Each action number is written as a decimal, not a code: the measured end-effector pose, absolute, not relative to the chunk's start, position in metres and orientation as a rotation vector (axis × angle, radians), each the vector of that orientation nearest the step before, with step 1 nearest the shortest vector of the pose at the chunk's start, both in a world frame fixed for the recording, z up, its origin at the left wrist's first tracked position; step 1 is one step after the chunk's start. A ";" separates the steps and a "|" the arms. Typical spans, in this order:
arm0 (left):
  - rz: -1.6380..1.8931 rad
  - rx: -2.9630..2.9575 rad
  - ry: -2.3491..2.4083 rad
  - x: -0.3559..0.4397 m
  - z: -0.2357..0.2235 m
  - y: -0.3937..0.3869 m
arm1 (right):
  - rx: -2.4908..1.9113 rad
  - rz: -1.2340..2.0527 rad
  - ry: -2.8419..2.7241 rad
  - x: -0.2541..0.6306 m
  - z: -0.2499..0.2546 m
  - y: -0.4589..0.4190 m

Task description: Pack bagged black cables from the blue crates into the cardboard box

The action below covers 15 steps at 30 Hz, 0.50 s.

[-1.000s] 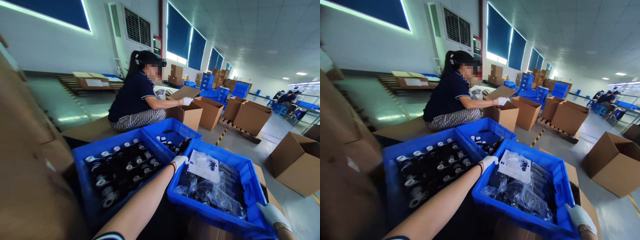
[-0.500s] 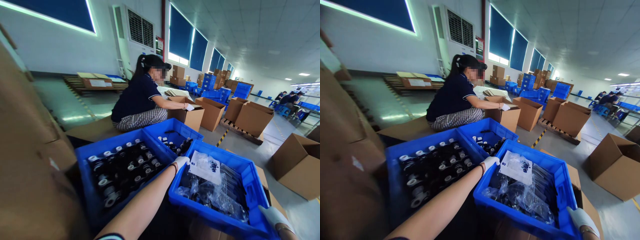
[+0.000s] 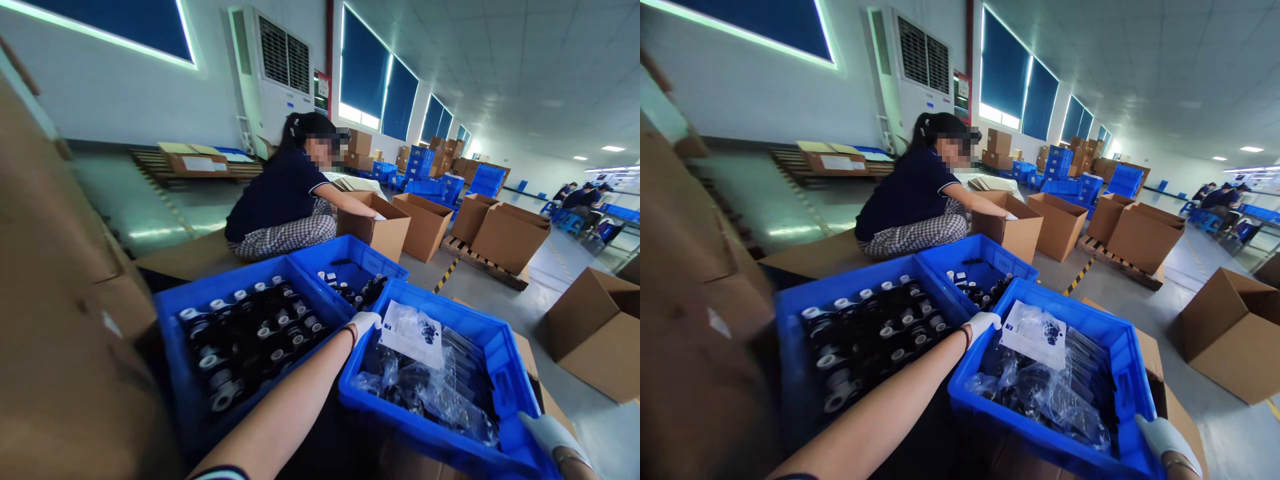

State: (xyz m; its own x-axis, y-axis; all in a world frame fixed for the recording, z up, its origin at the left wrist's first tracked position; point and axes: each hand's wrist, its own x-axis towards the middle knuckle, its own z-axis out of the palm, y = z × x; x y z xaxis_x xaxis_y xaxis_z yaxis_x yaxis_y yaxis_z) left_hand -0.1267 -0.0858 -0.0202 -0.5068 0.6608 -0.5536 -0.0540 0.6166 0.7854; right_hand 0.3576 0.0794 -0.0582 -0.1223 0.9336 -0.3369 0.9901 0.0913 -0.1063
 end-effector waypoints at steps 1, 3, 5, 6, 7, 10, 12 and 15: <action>0.964 0.479 1.905 -0.127 -0.019 -0.086 | 1.944 -0.474 2.167 0.358 -0.058 0.080; 0.967 0.474 1.899 -0.126 -0.017 -0.087 | 1.934 -0.490 2.158 0.359 -0.059 0.080; 0.974 0.472 1.898 -0.126 -0.015 -0.087 | 1.927 -0.498 2.155 0.360 -0.060 0.081; 0.978 0.473 1.900 -0.126 -0.015 -0.087 | 1.924 -0.502 2.154 0.360 -0.061 0.082; 0.982 0.475 1.902 -0.126 -0.014 -0.087 | 1.921 -0.504 2.154 0.361 -0.062 0.082; 0.993 0.482 1.901 -0.125 -0.012 -0.088 | 1.919 -0.504 2.156 0.363 -0.064 0.085; 0.999 0.489 1.897 -0.123 -0.011 -0.090 | 1.920 -0.503 2.159 0.364 -0.065 0.086; 1.003 0.510 1.897 -0.121 -0.011 -0.091 | 1.922 -0.515 2.157 0.366 -0.067 0.088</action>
